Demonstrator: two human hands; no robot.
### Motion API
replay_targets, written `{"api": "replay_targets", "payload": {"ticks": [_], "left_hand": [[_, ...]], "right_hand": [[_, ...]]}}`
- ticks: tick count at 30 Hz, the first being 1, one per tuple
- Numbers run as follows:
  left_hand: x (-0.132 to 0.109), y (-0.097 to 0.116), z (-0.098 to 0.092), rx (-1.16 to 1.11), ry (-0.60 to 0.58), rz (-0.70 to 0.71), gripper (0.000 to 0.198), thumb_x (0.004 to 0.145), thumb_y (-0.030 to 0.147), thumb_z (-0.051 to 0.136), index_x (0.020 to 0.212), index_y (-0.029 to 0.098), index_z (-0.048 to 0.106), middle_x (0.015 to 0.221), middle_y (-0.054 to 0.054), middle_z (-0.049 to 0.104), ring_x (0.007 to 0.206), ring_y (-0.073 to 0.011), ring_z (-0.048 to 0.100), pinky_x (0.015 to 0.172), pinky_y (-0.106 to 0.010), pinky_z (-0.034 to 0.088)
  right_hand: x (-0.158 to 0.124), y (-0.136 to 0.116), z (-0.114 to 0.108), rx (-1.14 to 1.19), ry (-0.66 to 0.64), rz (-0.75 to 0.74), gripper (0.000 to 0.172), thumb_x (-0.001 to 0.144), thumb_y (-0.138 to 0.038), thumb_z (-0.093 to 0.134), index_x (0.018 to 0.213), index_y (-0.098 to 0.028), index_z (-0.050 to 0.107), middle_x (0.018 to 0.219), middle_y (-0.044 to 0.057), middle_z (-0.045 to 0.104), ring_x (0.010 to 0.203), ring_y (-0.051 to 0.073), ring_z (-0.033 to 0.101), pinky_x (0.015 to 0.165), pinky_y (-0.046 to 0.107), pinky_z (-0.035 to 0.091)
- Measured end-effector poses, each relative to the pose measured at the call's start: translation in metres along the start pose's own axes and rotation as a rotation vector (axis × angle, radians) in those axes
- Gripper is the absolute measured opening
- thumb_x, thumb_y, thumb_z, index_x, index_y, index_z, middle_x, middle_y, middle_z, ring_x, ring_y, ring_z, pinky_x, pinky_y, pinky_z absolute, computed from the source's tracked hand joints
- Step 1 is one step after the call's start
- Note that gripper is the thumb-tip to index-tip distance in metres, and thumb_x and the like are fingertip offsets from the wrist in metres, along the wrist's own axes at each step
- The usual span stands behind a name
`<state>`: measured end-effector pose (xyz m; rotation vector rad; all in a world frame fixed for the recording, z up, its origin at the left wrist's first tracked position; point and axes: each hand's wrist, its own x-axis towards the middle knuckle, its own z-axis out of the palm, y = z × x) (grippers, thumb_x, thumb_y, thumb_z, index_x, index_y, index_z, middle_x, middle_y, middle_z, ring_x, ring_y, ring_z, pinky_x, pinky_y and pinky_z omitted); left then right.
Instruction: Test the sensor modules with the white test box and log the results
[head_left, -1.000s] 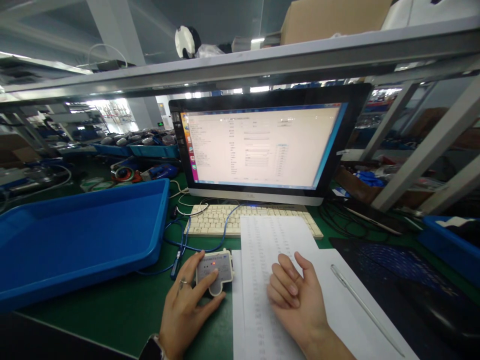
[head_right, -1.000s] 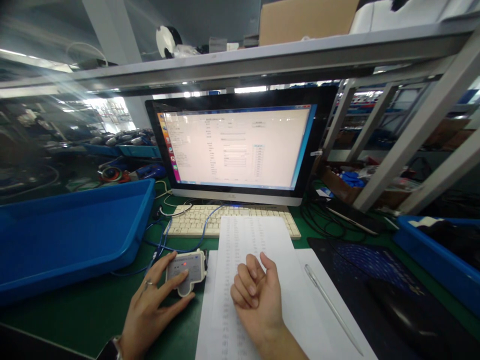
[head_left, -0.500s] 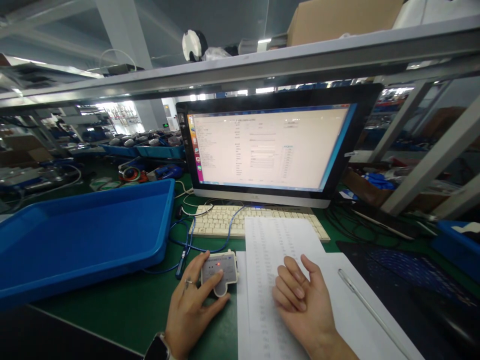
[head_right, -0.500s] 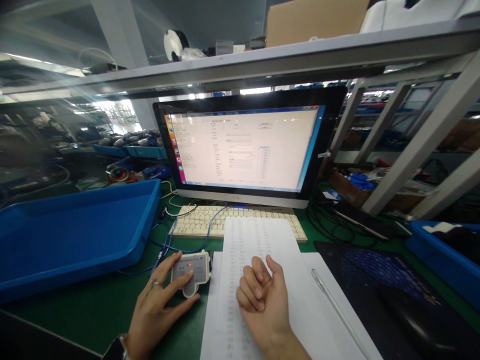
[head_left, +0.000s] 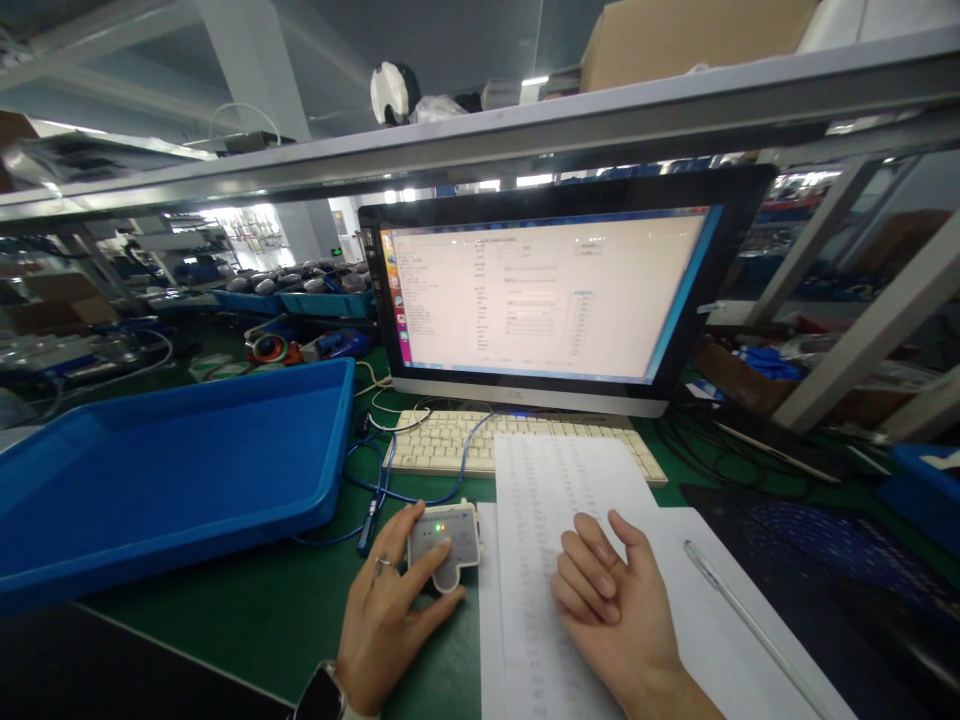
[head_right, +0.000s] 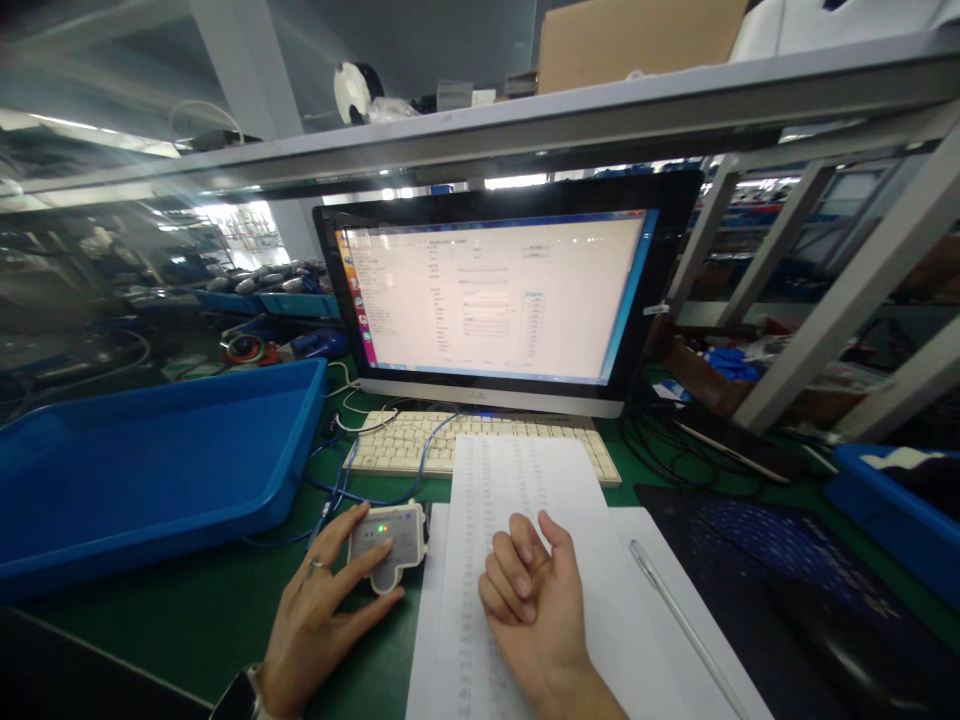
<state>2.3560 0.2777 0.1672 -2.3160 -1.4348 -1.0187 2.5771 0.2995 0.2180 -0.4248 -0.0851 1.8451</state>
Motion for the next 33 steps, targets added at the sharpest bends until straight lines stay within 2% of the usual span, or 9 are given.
{"api": "replay_targets", "payload": {"ticks": [9, 11, 14, 16, 18, 20, 25, 29, 33], "left_hand": [[0.000, -0.001, 0.000, -0.053, 0.004, -0.039, 0.041, 0.076, 0.039, 0.066, 0.113, 0.022, 0.057, 0.132, -0.013, 0.046, 0.119, -0.0285, 0.048, 0.091, -0.043, 0.050], [0.000, -0.005, -0.005, -0.126, 0.016, -0.128, 0.051, 0.079, 0.050, 0.058, 0.121, 0.022, 0.052, 0.130, -0.013, 0.049, 0.117, -0.0279, 0.050, 0.089, -0.041, 0.050], [0.004, -0.018, -0.020, -0.224, 0.087, -0.412, 0.043, 0.089, 0.049, 0.038, 0.116, 0.020, 0.055, 0.118, -0.012, 0.057, 0.107, -0.0239, 0.056, 0.084, -0.037, 0.050], [0.008, -0.031, -0.030, -0.227, 0.019, -0.627, 0.038, 0.090, 0.045, 0.036, 0.104, 0.019, 0.060, 0.104, -0.010, 0.062, 0.094, -0.0215, 0.060, 0.079, -0.034, 0.050], [0.014, -0.042, -0.037, -0.195, -0.153, -0.763, 0.034, 0.085, 0.045, 0.045, 0.096, 0.017, 0.062, 0.090, -0.008, 0.064, 0.081, -0.0215, 0.060, 0.073, -0.034, 0.048], [0.021, -0.049, -0.037, -0.168, -0.288, -0.810, 0.027, 0.078, 0.039, 0.055, 0.090, 0.017, 0.065, 0.077, -0.006, 0.063, 0.072, -0.0215, 0.058, 0.069, -0.034, 0.045], [0.035, -0.052, -0.027, -0.284, -0.332, -0.877, 0.010, 0.068, 0.019, 0.060, 0.075, 0.015, 0.065, 0.060, -0.002, 0.057, 0.062, -0.0191, 0.055, 0.064, -0.031, 0.041], [0.042, -0.048, -0.033, -0.579, -0.314, -0.989, 0.022, 0.074, 0.027, 0.061, 0.091, 0.012, 0.062, 0.070, -0.004, 0.063, 0.062, -0.0171, 0.058, 0.060, -0.030, 0.047], [0.046, -0.042, -0.042, -0.921, -0.200, -1.114, 0.028, 0.081, 0.027, 0.057, 0.105, 0.013, 0.056, 0.094, -0.008, 0.064, 0.074, -0.0134, 0.063, 0.071, -0.029, 0.054]], "right_hand": [[0.001, 0.000, -0.001, -0.037, 0.007, -0.014, 0.038, 0.078, -0.035, 0.061, 0.050, -0.019, 0.041, 0.041, -0.010, 0.024, 0.033, 0.005, 0.010, 0.031, 0.020, 0.015], [0.002, -0.001, -0.002, -0.031, 0.026, -0.016, 0.038, 0.078, -0.034, 0.061, 0.050, -0.019, 0.040, 0.040, -0.009, 0.025, 0.033, 0.005, 0.010, 0.031, 0.020, 0.014], [0.004, -0.003, -0.003, -0.005, 0.059, -0.023, 0.037, 0.077, -0.034, 0.061, 0.050, -0.018, 0.041, 0.040, -0.009, 0.028, 0.033, 0.004, 0.010, 0.031, 0.020, 0.012], [0.004, -0.003, -0.002, 0.016, 0.078, -0.024, 0.037, 0.077, -0.033, 0.060, 0.050, -0.018, 0.041, 0.040, -0.009, 0.029, 0.033, 0.004, 0.010, 0.032, 0.020, 0.011], [0.004, -0.003, 0.000, 0.036, 0.094, -0.012, 0.036, 0.076, -0.033, 0.061, 0.050, -0.018, 0.041, 0.040, -0.008, 0.030, 0.033, 0.004, 0.011, 0.032, 0.020, 0.012], [0.002, -0.003, 0.002, 0.046, 0.105, 0.003, 0.037, 0.074, -0.033, 0.063, 0.049, -0.018, 0.041, 0.040, -0.008, 0.030, 0.033, 0.004, 0.011, 0.032, 0.021, 0.012], [0.003, -0.004, 0.002, 0.010, 0.090, -0.031, 0.036, 0.073, -0.033, 0.064, 0.049, -0.018, 0.041, 0.040, -0.008, 0.031, 0.033, 0.004, 0.013, 0.032, 0.021, 0.012], [0.005, -0.005, -0.002, -0.045, 0.009, -0.052, 0.037, 0.077, -0.033, 0.061, 0.050, -0.019, 0.041, 0.041, -0.008, 0.031, 0.033, 0.005, 0.014, 0.031, 0.019, 0.016], [0.005, -0.005, -0.002, -0.052, -0.027, -0.051, 0.037, 0.078, -0.034, 0.060, 0.051, -0.019, 0.041, 0.042, -0.007, 0.032, 0.033, 0.005, 0.015, 0.031, 0.019, 0.017]]}}
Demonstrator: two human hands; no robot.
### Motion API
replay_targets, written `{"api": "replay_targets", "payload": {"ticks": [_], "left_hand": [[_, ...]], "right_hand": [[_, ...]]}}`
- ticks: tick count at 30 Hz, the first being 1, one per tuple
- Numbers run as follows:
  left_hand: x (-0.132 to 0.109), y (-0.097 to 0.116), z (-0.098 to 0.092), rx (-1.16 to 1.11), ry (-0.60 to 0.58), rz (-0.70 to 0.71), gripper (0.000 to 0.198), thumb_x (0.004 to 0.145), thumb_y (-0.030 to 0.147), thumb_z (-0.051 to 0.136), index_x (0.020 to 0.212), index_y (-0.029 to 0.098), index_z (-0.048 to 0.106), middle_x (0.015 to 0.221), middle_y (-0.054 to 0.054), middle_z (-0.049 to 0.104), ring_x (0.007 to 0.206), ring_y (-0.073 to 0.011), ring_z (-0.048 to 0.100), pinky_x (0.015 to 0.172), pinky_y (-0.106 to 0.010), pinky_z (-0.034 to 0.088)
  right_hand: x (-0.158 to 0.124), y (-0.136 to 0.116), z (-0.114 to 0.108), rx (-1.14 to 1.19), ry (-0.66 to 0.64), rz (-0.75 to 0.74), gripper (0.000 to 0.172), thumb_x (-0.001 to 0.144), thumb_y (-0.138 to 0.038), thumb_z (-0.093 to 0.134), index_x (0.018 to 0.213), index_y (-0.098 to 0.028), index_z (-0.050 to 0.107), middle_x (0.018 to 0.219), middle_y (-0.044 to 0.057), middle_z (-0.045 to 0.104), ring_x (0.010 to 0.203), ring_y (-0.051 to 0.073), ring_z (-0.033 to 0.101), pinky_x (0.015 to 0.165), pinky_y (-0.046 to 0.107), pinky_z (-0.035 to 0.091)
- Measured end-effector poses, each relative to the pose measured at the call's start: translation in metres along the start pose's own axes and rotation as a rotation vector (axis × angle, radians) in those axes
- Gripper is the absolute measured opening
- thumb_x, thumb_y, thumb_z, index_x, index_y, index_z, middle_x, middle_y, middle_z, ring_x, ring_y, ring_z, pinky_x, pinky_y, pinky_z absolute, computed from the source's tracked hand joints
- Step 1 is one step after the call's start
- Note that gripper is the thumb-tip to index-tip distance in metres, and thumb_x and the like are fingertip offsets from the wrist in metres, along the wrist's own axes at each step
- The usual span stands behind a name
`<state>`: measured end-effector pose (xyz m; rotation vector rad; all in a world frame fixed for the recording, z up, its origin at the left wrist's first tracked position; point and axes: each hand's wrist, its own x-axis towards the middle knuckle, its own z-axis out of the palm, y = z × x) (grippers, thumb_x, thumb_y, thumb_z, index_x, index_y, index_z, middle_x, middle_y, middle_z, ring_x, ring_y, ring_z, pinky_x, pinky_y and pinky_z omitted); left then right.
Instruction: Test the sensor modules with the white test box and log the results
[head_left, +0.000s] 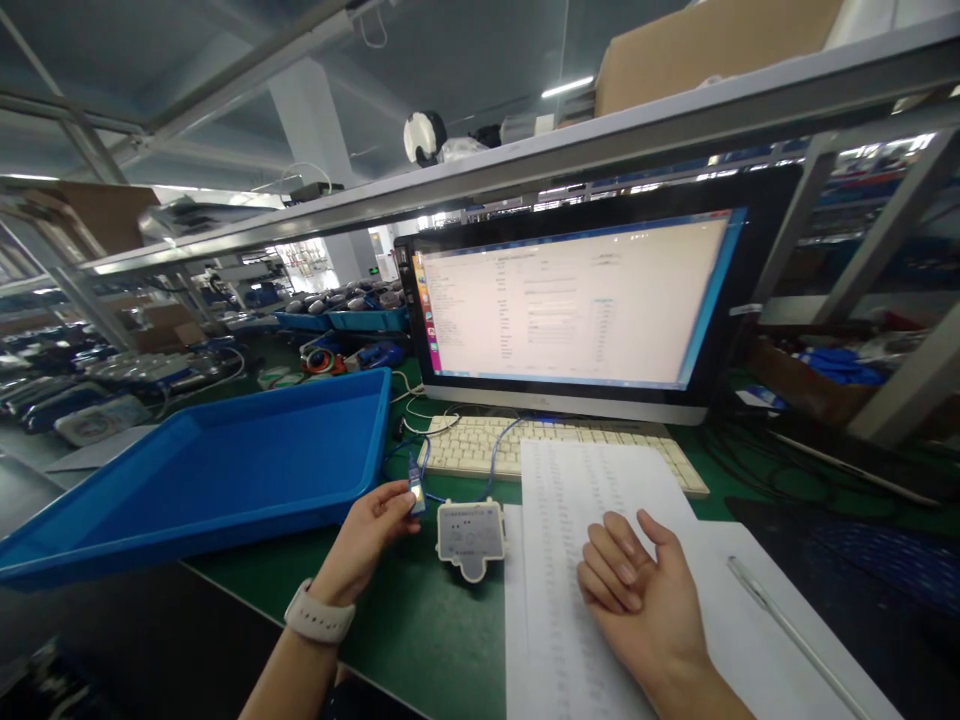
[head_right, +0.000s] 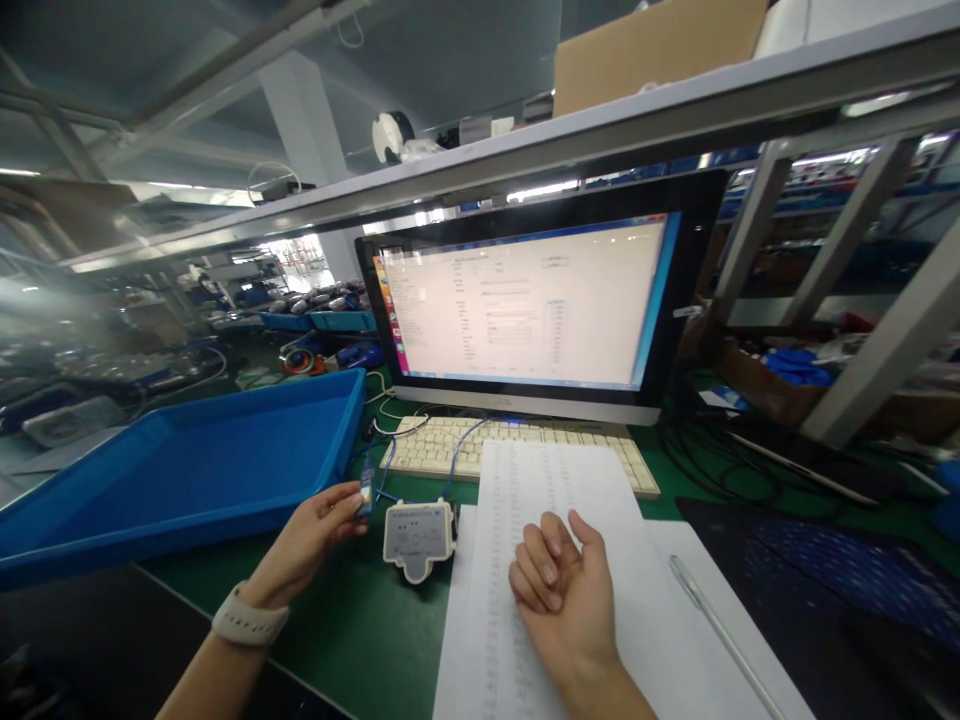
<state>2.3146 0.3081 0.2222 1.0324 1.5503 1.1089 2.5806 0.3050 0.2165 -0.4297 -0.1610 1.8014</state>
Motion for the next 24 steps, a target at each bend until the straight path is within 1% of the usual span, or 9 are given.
{"api": "replay_targets", "payload": {"ticks": [2, 5, 7, 9, 12, 15, 17, 20, 24], "left_hand": [[-0.002, 0.003, 0.001, -0.156, -0.021, -0.032, 0.019, 0.083, 0.024, 0.057, 0.099, 0.014, 0.057, 0.090, -0.006, 0.064, 0.074, -0.0111, 0.062, 0.073, -0.027, 0.054], [-0.003, 0.009, 0.006, -0.327, -0.056, -0.058, 0.011, 0.082, 0.021, 0.059, 0.091, 0.014, 0.060, 0.084, -0.004, 0.063, 0.070, -0.0086, 0.061, 0.070, -0.022, 0.055], [-0.003, 0.015, 0.009, -0.403, -0.081, -0.054, 0.012, 0.081, 0.021, 0.061, 0.091, 0.015, 0.061, 0.085, -0.004, 0.064, 0.070, -0.0080, 0.061, 0.068, -0.020, 0.054], [-0.006, 0.025, 0.013, -0.452, -0.098, -0.040, 0.017, 0.079, 0.022, 0.065, 0.095, 0.016, 0.062, 0.085, -0.003, 0.064, 0.070, -0.0077, 0.061, 0.066, -0.019, 0.054], [-0.013, 0.042, 0.018, -0.478, -0.151, 0.059, 0.032, 0.074, 0.026, 0.070, 0.103, 0.017, 0.060, 0.087, -0.003, 0.066, 0.072, -0.0092, 0.062, 0.064, -0.020, 0.054], [-0.021, 0.051, 0.021, -0.367, -0.175, 0.252, 0.039, 0.073, 0.032, 0.071, 0.107, 0.017, 0.058, 0.092, -0.005, 0.067, 0.077, -0.0139, 0.064, 0.065, -0.024, 0.056], [-0.023, 0.045, 0.021, -0.188, -0.161, 0.365, 0.036, 0.074, 0.033, 0.069, 0.105, 0.017, 0.059, 0.096, -0.006, 0.067, 0.085, -0.0177, 0.064, 0.071, -0.029, 0.056], [-0.020, 0.021, 0.020, 0.063, -0.121, 0.454, 0.029, 0.077, 0.031, 0.064, 0.102, 0.018, 0.061, 0.099, -0.006, 0.067, 0.094, -0.0203, 0.063, 0.082, -0.034, 0.055], [-0.015, -0.016, 0.020, 0.170, 0.009, 0.513, 0.024, 0.079, 0.032, 0.062, 0.098, 0.019, 0.063, 0.097, -0.005, 0.067, 0.093, -0.0205, 0.063, 0.084, -0.035, 0.054]], "right_hand": [[-0.001, 0.000, 0.001, 0.008, 0.001, 0.002, 0.036, 0.078, -0.034, 0.059, 0.051, -0.019, 0.041, 0.042, -0.007, 0.032, 0.033, 0.005, 0.014, 0.031, 0.019, 0.016], [-0.001, 0.000, 0.002, 0.026, 0.026, 0.006, 0.036, 0.077, -0.033, 0.059, 0.050, -0.018, 0.041, 0.042, -0.007, 0.031, 0.034, 0.005, 0.012, 0.031, 0.020, 0.014], [-0.001, 0.000, 0.002, 0.033, 0.039, 0.004, 0.036, 0.077, -0.033, 0.059, 0.050, -0.018, 0.041, 0.042, -0.007, 0.031, 0.034, 0.005, 0.012, 0.031, 0.020, 0.013], [0.000, 0.000, 0.003, 0.034, 0.045, 0.006, 0.036, 0.077, -0.033, 0.059, 0.050, -0.018, 0.041, 0.042, -0.007, 0.031, 0.034, 0.004, 0.011, 0.032, 0.020, 0.012], [-0.001, 0.000, 0.004, 0.026, 0.047, 0.008, 0.035, 0.077, -0.033, 0.059, 0.050, -0.018, 0.041, 0.042, -0.007, 0.031, 0.034, 0.004, 0.011, 0.032, 0.021, 0.011], [-0.002, -0.001, 0.004, 0.017, 0.055, 0.003, 0.035, 0.076, -0.032, 0.060, 0.050, -0.018, 0.041, 0.042, -0.007, 0.031, 0.033, 0.004, 0.012, 0.032, 0.020, 0.012], [-0.002, -0.002, 0.004, 0.018, 0.060, -0.007, 0.035, 0.076, -0.032, 0.060, 0.050, -0.018, 0.041, 0.042, -0.007, 0.031, 0.033, 0.004, 0.013, 0.031, 0.020, 0.013], [-0.001, -0.002, 0.003, 0.009, 0.041, -0.024, 0.035, 0.076, -0.033, 0.060, 0.050, -0.018, 0.041, 0.042, -0.007, 0.032, 0.033, 0.004, 0.015, 0.031, 0.019, 0.015], [0.000, -0.001, 0.002, -0.015, 0.028, -0.022, 0.035, 0.074, -0.033, 0.062, 0.050, -0.018, 0.041, 0.041, -0.007, 0.034, 0.032, 0.004, 0.017, 0.030, 0.019, 0.016]]}}
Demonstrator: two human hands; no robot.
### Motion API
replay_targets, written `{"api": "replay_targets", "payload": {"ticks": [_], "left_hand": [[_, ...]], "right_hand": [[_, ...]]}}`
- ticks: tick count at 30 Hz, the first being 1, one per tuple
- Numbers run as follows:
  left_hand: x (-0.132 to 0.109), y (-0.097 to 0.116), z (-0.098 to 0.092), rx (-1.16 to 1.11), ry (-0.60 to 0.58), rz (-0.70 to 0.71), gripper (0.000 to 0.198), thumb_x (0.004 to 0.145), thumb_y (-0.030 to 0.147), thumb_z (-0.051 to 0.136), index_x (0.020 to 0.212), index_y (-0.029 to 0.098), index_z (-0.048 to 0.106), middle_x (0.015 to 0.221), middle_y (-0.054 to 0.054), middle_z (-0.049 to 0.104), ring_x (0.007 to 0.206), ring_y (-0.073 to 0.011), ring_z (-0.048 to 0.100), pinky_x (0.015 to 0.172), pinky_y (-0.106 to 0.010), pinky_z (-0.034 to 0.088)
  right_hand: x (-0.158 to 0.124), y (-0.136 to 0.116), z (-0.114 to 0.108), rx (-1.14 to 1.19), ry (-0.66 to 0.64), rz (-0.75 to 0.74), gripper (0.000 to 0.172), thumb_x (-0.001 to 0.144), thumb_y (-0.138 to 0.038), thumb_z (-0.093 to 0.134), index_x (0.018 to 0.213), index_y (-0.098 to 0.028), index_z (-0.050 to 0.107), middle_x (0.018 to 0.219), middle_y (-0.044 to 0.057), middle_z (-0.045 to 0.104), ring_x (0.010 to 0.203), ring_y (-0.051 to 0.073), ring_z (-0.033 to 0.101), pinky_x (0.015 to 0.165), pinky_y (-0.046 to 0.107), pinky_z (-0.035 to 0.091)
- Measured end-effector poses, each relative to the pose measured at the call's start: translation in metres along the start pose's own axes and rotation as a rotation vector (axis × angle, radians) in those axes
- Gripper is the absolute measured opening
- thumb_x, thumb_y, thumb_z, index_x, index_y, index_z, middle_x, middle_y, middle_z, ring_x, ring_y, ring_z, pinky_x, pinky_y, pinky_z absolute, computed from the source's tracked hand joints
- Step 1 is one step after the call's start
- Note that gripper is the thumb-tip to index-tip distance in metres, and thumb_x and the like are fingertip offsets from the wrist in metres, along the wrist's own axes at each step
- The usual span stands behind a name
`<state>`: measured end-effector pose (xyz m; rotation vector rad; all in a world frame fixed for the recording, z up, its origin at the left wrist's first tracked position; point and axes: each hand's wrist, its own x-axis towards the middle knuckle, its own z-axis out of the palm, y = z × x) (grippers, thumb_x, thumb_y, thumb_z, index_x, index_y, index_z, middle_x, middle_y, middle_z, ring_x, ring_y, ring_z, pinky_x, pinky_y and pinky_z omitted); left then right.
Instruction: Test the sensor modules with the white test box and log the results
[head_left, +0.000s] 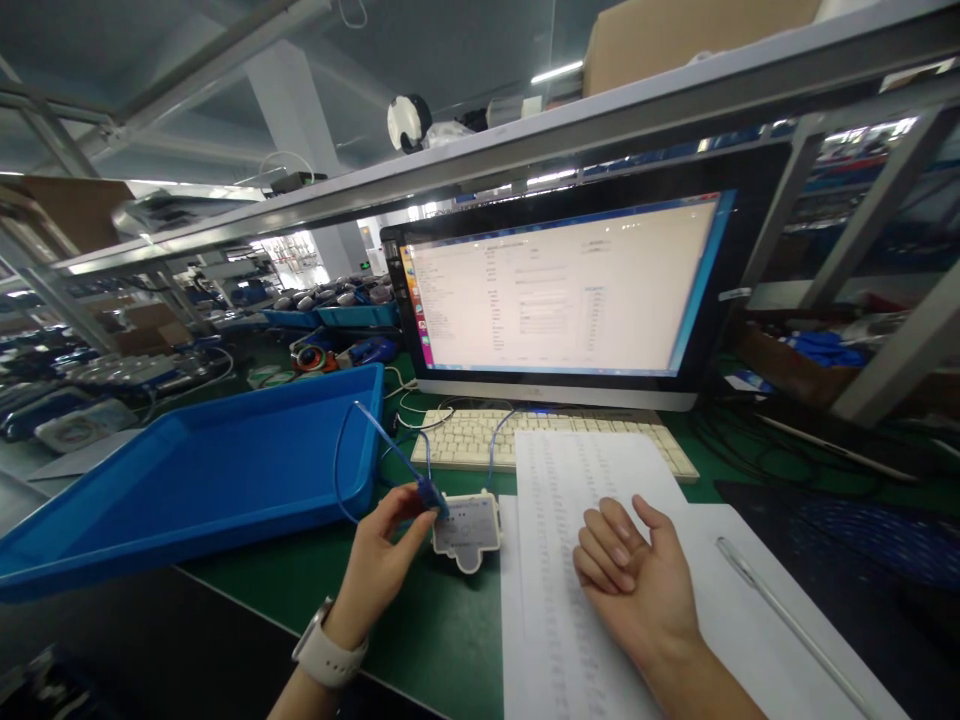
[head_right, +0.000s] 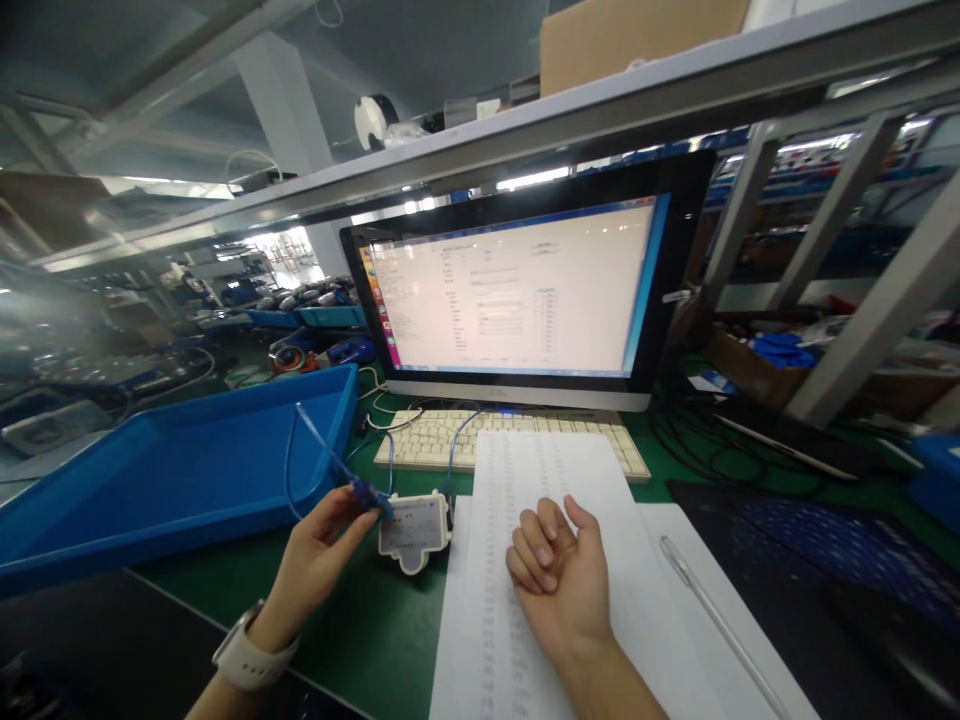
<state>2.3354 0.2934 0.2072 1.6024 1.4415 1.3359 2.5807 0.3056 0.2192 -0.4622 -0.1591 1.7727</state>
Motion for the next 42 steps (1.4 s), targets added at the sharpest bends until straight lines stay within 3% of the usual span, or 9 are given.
{"api": "replay_targets", "payload": {"ticks": [6, 9, 16, 20, 23, 26, 31, 37, 42], "left_hand": [[-0.006, -0.008, 0.008, 0.027, 0.052, -0.005, 0.050, 0.082, 0.032, 0.059, 0.129, 0.027, 0.044, 0.095, -0.002, 0.063, 0.090, -0.0167, 0.062, 0.084, -0.033, 0.053], [-0.004, -0.004, 0.008, -0.093, 0.065, -0.068, 0.045, 0.081, 0.033, 0.060, 0.124, 0.026, 0.049, 0.097, -0.003, 0.063, 0.093, -0.0172, 0.062, 0.084, -0.031, 0.052], [0.000, 0.014, 0.007, -0.525, 0.121, -0.282, 0.058, 0.073, 0.033, 0.069, 0.124, 0.022, 0.044, 0.113, -0.008, 0.059, 0.098, -0.0212, 0.062, 0.081, -0.035, 0.055], [-0.001, 0.028, 0.007, -0.643, 0.132, -0.348, 0.055, 0.070, 0.028, 0.073, 0.117, 0.023, 0.045, 0.103, -0.004, 0.060, 0.087, -0.0181, 0.063, 0.060, -0.025, 0.056], [-0.001, 0.032, 0.005, -0.705, 0.159, -0.386, 0.043, 0.073, 0.026, 0.070, 0.110, 0.023, 0.048, 0.097, -0.002, 0.062, 0.087, -0.0154, 0.062, 0.065, -0.024, 0.056], [0.002, 0.031, 0.003, -0.707, 0.194, -0.377, 0.037, 0.077, 0.026, 0.066, 0.110, 0.023, 0.049, 0.098, -0.001, 0.061, 0.089, -0.0139, 0.062, 0.072, -0.025, 0.056], [0.003, 0.028, 0.003, -0.659, 0.296, -0.393, 0.067, 0.067, 0.019, 0.072, 0.125, 0.030, 0.041, 0.094, 0.001, 0.060, 0.081, -0.0140, 0.063, 0.060, -0.022, 0.056], [-0.001, 0.021, 0.002, -0.618, 0.234, -0.389, 0.031, 0.077, 0.030, 0.066, 0.105, 0.023, 0.054, 0.093, 0.000, 0.059, 0.087, -0.0130, 0.060, 0.075, -0.026, 0.055], [-0.001, 0.022, -0.001, -0.557, 0.204, -0.383, 0.037, 0.073, 0.032, 0.070, 0.105, 0.022, 0.053, 0.100, -0.001, 0.060, 0.094, -0.0154, 0.059, 0.074, -0.026, 0.055]], "right_hand": [[0.001, 0.000, 0.001, 0.012, 0.094, -0.003, 0.035, 0.071, -0.032, 0.063, 0.048, -0.018, 0.041, 0.040, -0.007, 0.033, 0.031, 0.004, 0.017, 0.029, 0.019, 0.015], [0.002, -0.001, 0.001, 0.012, 0.094, -0.005, 0.035, 0.071, -0.032, 0.064, 0.048, -0.018, 0.041, 0.041, -0.007, 0.033, 0.032, 0.004, 0.017, 0.029, 0.019, 0.015], [0.002, -0.001, -0.001, -0.011, 0.064, -0.008, 0.035, 0.073, -0.033, 0.062, 0.049, -0.019, 0.041, 0.041, -0.007, 0.032, 0.031, 0.004, 0.017, 0.029, 0.018, 0.016], [0.001, -0.001, -0.001, -0.027, 0.050, -0.010, 0.035, 0.075, -0.033, 0.061, 0.050, -0.019, 0.041, 0.042, -0.007, 0.032, 0.031, 0.004, 0.018, 0.029, 0.018, 0.017], [0.001, -0.001, -0.001, -0.023, 0.045, -0.007, 0.035, 0.075, -0.033, 0.060, 0.050, -0.019, 0.041, 0.042, -0.007, 0.033, 0.031, 0.004, 0.018, 0.029, 0.018, 0.017], [0.002, -0.002, -0.001, -0.010, 0.047, -0.004, 0.035, 0.076, -0.033, 0.059, 0.050, -0.019, 0.041, 0.042, -0.007, 0.033, 0.031, 0.004, 0.018, 0.029, 0.018, 0.016], [0.001, -0.001, 0.001, 0.021, 0.075, 0.005, 0.035, 0.075, -0.032, 0.059, 0.049, -0.018, 0.041, 0.041, -0.007, 0.032, 0.031, 0.004, 0.017, 0.030, 0.019, 0.014], [0.002, -0.001, 0.002, 0.013, 0.081, 0.002, 0.035, 0.076, -0.032, 0.058, 0.049, -0.018, 0.041, 0.041, -0.007, 0.032, 0.032, 0.004, 0.016, 0.030, 0.019, 0.014], [0.003, -0.002, 0.000, -0.043, 0.050, -0.022, 0.035, 0.075, -0.033, 0.060, 0.049, -0.019, 0.040, 0.042, -0.007, 0.033, 0.032, 0.004, 0.015, 0.030, 0.019, 0.015]]}}
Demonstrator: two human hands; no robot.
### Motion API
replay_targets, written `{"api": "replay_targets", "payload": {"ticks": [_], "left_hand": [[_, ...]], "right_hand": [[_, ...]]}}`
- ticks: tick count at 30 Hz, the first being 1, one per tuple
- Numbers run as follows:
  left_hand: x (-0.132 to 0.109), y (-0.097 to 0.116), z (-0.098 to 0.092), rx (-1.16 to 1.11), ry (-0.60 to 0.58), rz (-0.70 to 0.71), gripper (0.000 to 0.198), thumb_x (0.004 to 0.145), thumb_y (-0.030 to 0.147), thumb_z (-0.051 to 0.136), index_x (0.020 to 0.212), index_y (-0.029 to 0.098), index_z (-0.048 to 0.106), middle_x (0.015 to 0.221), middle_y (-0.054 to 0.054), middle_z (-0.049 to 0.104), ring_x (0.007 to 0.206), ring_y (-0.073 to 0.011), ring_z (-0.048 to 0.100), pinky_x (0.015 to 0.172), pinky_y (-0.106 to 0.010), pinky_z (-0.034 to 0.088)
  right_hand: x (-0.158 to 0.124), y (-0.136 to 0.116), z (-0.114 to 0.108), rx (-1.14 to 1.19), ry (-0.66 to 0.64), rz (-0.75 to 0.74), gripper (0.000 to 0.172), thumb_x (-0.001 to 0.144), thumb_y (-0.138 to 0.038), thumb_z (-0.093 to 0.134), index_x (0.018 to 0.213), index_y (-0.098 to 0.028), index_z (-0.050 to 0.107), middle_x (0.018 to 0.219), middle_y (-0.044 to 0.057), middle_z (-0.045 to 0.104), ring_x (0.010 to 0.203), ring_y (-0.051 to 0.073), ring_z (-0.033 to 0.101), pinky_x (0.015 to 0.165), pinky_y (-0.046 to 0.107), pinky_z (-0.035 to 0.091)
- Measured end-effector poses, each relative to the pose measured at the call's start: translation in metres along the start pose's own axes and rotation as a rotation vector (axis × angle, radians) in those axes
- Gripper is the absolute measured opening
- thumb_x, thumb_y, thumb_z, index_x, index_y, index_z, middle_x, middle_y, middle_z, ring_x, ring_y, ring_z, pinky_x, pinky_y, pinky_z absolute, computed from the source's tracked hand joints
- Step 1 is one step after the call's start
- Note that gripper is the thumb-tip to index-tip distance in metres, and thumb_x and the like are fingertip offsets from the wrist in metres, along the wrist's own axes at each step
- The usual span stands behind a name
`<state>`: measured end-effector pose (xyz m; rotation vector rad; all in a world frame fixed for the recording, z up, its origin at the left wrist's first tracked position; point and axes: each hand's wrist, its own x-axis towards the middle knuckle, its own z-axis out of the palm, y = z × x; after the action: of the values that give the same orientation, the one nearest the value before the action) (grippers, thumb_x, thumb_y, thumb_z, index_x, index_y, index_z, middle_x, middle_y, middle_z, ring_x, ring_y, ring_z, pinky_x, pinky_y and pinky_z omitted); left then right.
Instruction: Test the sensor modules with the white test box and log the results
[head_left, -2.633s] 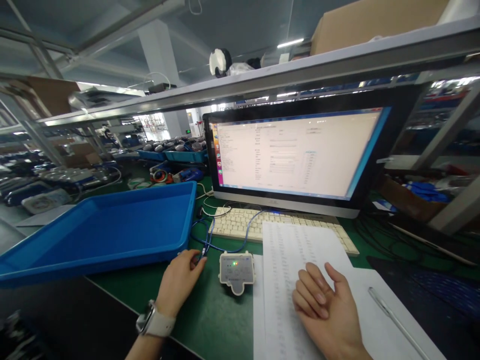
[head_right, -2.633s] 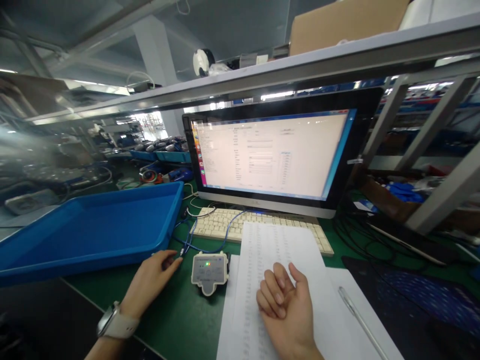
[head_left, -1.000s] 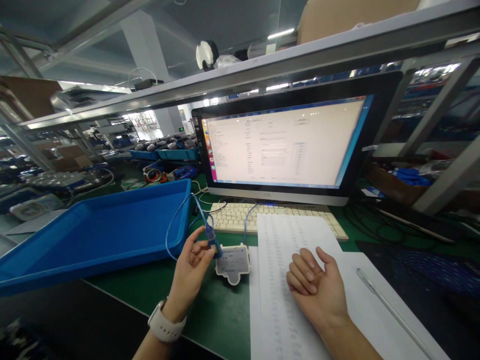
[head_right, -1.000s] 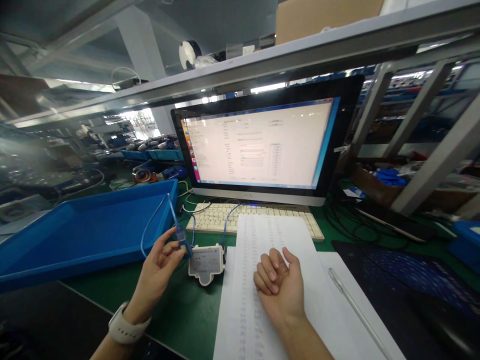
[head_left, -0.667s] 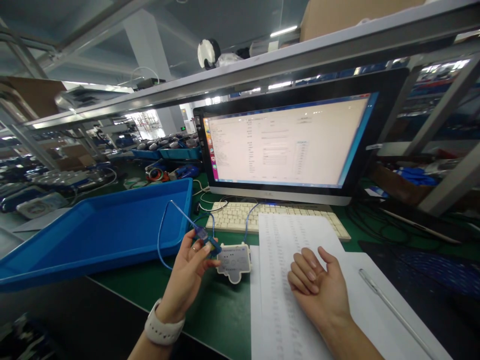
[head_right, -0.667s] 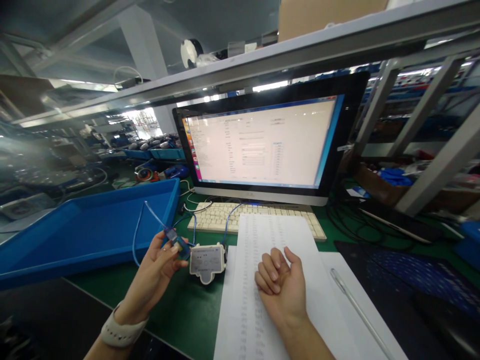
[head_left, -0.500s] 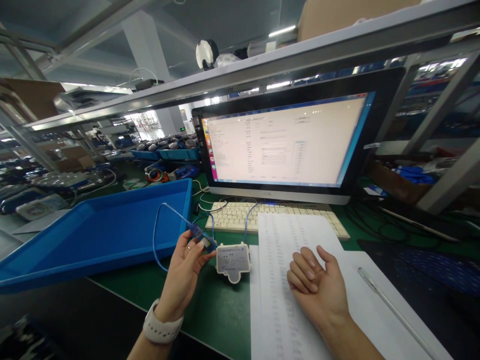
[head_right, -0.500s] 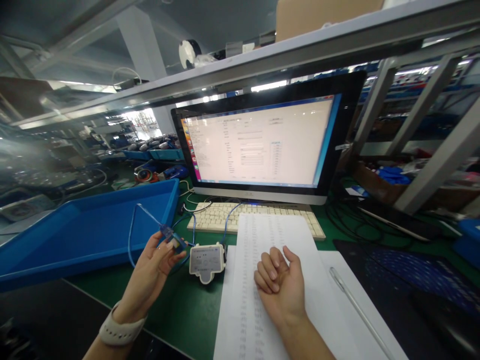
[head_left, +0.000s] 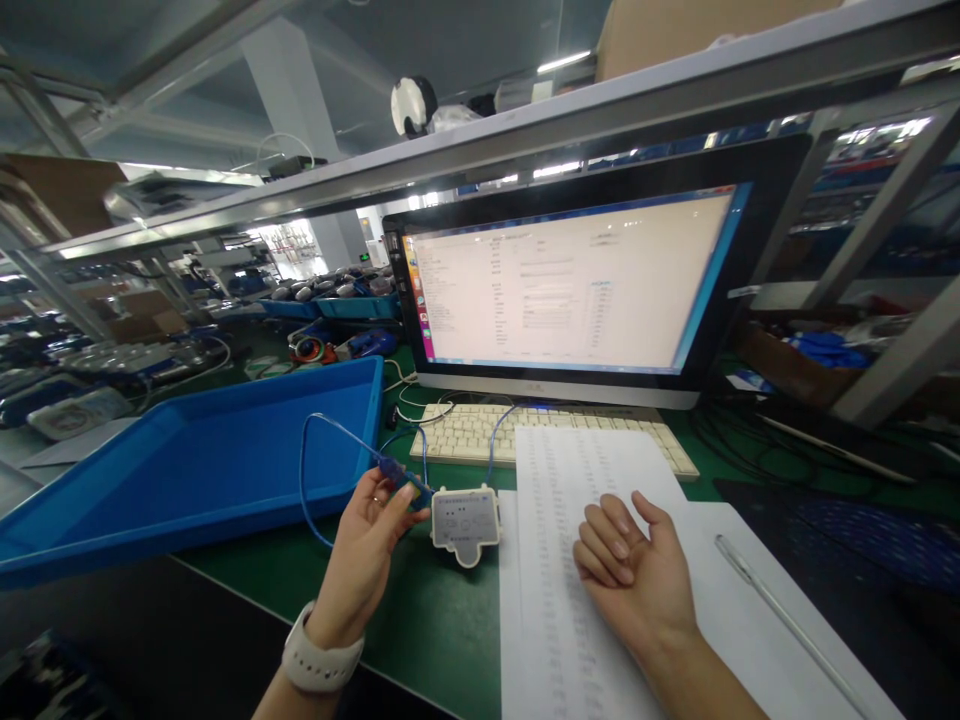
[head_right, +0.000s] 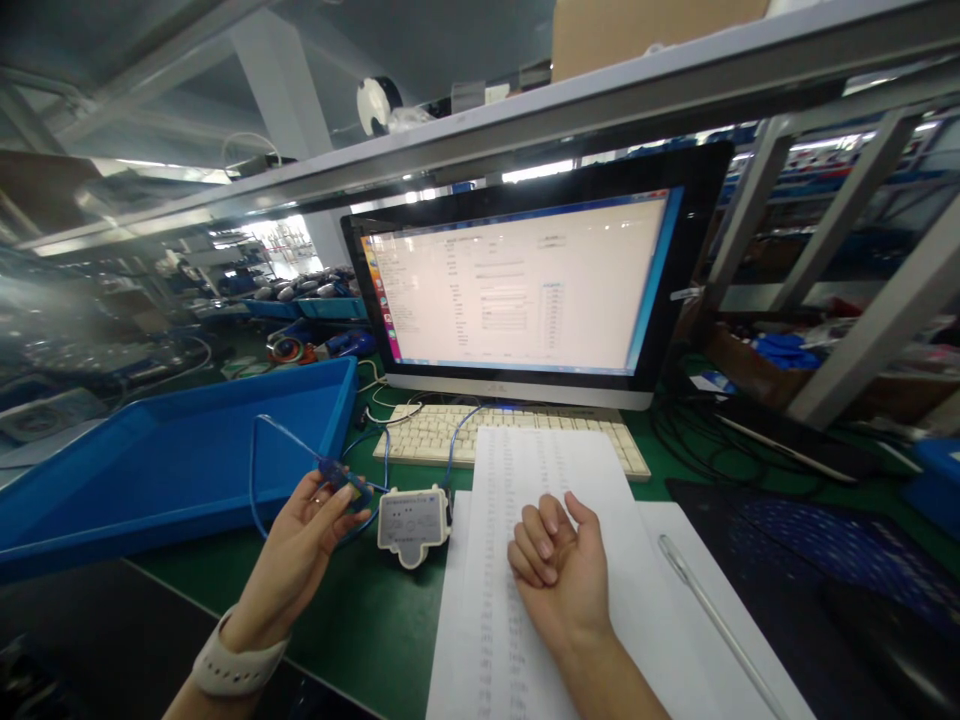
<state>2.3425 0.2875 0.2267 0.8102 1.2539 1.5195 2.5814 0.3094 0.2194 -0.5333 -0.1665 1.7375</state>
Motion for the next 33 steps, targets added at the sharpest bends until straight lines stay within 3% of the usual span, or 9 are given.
{"api": "replay_targets", "payload": {"ticks": [4, 8, 11, 15, 23, 28, 33], "left_hand": [[-0.008, 0.004, 0.007, 0.032, -0.068, -0.031, 0.041, 0.071, 0.033, 0.072, 0.104, 0.018, 0.052, 0.100, -0.005, 0.062, 0.092, -0.0177, 0.061, 0.068, -0.026, 0.056], [-0.031, -0.004, 0.021, 0.120, -0.283, -0.194, 0.045, 0.064, 0.033, 0.076, 0.100, 0.016, 0.054, 0.083, -0.005, 0.064, 0.071, -0.0156, 0.061, 0.056, -0.025, 0.053], [-0.047, -0.013, 0.032, 0.180, -0.419, -0.299, 0.040, 0.064, 0.026, 0.074, 0.096, 0.018, 0.054, 0.073, -0.001, 0.063, 0.058, -0.0095, 0.056, 0.052, -0.020, 0.045], [-0.056, -0.016, 0.041, 0.277, -0.518, -0.322, 0.033, 0.066, 0.021, 0.069, 0.095, 0.018, 0.053, 0.074, -0.001, 0.065, 0.059, -0.0078, 0.054, 0.053, -0.018, 0.039], [-0.055, -0.023, 0.041, 0.277, -0.439, -0.230, 0.032, 0.068, 0.025, 0.067, 0.096, 0.018, 0.052, 0.073, -0.001, 0.065, 0.066, -0.0120, 0.057, 0.064, -0.023, 0.043], [-0.057, -0.024, 0.041, 0.326, -0.440, -0.187, 0.039, 0.069, 0.025, 0.067, 0.107, 0.018, 0.059, 0.077, -0.004, 0.068, 0.071, -0.0158, 0.060, 0.068, -0.026, 0.046], [-0.048, -0.014, 0.040, 0.336, -0.412, -0.112, 0.032, 0.066, 0.028, 0.072, 0.096, 0.018, 0.068, 0.083, -0.007, 0.070, 0.073, -0.0183, 0.064, 0.070, -0.029, 0.050]], "right_hand": [[-0.003, 0.004, -0.001, -0.334, -0.066, -0.084, 0.036, 0.074, -0.040, 0.063, 0.053, -0.018, 0.045, 0.044, -0.006, 0.039, 0.033, 0.004, 0.018, 0.032, 0.019, 0.017], [-0.008, 0.013, 0.000, -0.892, -0.128, -0.149, 0.026, 0.071, -0.043, 0.068, 0.074, -0.018, 0.064, 0.057, -0.002, 0.052, 0.042, 0.006, 0.034, 0.038, 0.019, 0.025], [-0.011, 0.017, 0.003, -0.999, -0.244, -0.086, 0.032, 0.069, -0.044, 0.070, 0.090, -0.019, 0.067, 0.066, -0.001, 0.055, 0.046, 0.008, 0.038, 0.040, 0.021, 0.029], [-0.013, 0.019, 0.005, -1.031, -0.342, -0.057, 0.028, 0.068, -0.044, 0.072, 0.074, -0.017, 0.065, 0.065, 0.000, 0.058, 0.050, 0.009, 0.042, 0.045, 0.022, 0.033], [-0.014, 0.019, 0.002, -1.047, -0.343, -0.024, 0.034, 0.069, -0.047, 0.071, 0.069, -0.018, 0.054, 0.060, -0.002, 0.054, 0.048, 0.008, 0.043, 0.045, 0.021, 0.032], [-0.014, 0.020, -0.001, -1.109, -0.371, -0.059, 0.030, 0.071, -0.044, 0.070, 0.070, -0.018, 0.056, 0.059, -0.003, 0.052, 0.051, 0.009, 0.042, 0.047, 0.022, 0.033], [-0.014, 0.021, -0.004, -1.202, -0.393, -0.187, 0.024, 0.075, -0.042, 0.068, 0.084, -0.020, 0.065, 0.069, 0.000, 0.058, 0.061, 0.013, 0.048, 0.055, 0.025, 0.038]]}}
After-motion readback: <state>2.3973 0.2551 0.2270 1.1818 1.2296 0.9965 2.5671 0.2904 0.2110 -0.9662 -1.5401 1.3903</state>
